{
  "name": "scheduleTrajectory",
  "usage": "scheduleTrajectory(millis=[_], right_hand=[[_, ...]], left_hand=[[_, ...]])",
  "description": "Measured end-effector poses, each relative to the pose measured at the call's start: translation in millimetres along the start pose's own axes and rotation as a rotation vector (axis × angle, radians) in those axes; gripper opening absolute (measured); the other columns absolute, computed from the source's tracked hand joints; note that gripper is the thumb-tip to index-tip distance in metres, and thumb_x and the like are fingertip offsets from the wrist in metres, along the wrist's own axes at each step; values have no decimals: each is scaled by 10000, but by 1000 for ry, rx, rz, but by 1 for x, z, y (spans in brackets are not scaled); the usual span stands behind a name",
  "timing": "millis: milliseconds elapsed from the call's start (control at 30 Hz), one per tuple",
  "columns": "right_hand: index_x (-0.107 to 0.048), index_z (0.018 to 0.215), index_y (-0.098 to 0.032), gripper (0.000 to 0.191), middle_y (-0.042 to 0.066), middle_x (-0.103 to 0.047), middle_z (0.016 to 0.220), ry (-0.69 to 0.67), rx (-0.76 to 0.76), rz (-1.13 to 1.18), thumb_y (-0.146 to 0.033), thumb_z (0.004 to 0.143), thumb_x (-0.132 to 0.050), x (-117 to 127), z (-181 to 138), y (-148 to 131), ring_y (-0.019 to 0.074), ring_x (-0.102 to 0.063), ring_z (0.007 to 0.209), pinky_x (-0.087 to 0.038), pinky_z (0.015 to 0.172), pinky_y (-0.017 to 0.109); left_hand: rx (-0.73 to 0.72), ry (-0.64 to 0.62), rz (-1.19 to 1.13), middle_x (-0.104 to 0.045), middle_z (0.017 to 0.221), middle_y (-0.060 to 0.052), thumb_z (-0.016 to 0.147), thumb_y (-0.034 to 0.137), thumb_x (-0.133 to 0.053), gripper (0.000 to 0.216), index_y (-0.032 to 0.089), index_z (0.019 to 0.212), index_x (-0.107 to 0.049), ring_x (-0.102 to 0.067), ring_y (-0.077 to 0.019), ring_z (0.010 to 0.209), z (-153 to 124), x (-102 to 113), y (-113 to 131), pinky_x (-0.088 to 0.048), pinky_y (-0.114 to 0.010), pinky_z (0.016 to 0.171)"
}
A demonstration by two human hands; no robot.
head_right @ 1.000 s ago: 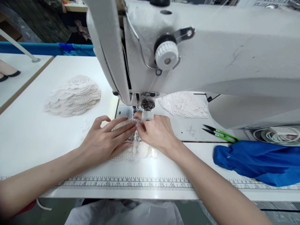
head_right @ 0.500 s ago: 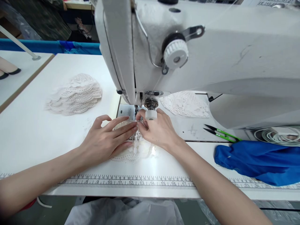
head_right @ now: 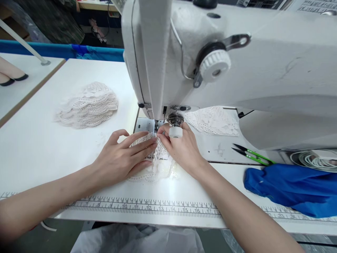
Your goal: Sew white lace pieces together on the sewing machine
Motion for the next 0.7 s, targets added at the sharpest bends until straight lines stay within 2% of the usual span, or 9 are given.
scheduleTrajectory(millis=[167,267,400,500,600,700], right_hand=[[-631,891,-222,194,-31,-544,545,45,-61,-116,-327,942,-476,-3,0,1,170,-519,639,-355,691,291],[-651,927,-223,220,-10,-615,622,63,-74,-173,-359,942,-479,-1,0,3,172,-538,638,-350,644,283],[-670,1024,-209,263,-2,-674,673,140,46,-318,-333,962,-446,8,-8,-3,142,-535,568,-338,629,284],[-676,1108,-230,294,-23,-679,645,183,183,-438,-228,946,-431,14,-18,-16,118,-494,497,-315,619,289],[-680,1143,-238,371,-42,-660,590,163,282,-489,-124,894,-431,12,-24,-25,113,-490,485,-294,610,294],[-691,1134,-195,360,-25,-682,613,141,289,-526,-119,875,-453,9,-26,-27,116,-512,503,-280,606,298]], left_hand=[[12,-7,-28,-614,1300,-34,995,353,-433,331,175,1215,-604,-538,-202,1214,3,-1,-1,-353,-391,923],[20,-7,-27,-613,1302,-41,991,361,-442,341,168,1226,-598,-543,-204,1209,4,-3,-2,-357,-397,917],[42,-5,-25,-620,1292,-38,988,372,-444,349,172,1228,-600,-545,-209,1210,5,-4,-4,-357,-406,928],[54,-11,-28,-619,1293,-38,988,382,-440,359,176,1237,-595,-536,-212,1221,5,-6,-5,-355,-406,935],[53,-22,-20,-614,1300,-34,995,386,-420,374,172,1257,-579,-529,-212,1227,5,-7,-5,-352,-406,934],[53,-27,6,-606,1311,-27,1003,392,-398,381,172,1259,-576,-513,-212,1245,5,-6,-4,-348,-406,935]])
Point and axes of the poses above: each hand's wrist, its own z-axis towards the middle knuckle, its own x-axis out of the back of the hand, y = z × x, the point moved 6 cm from there along z, towards the middle knuckle
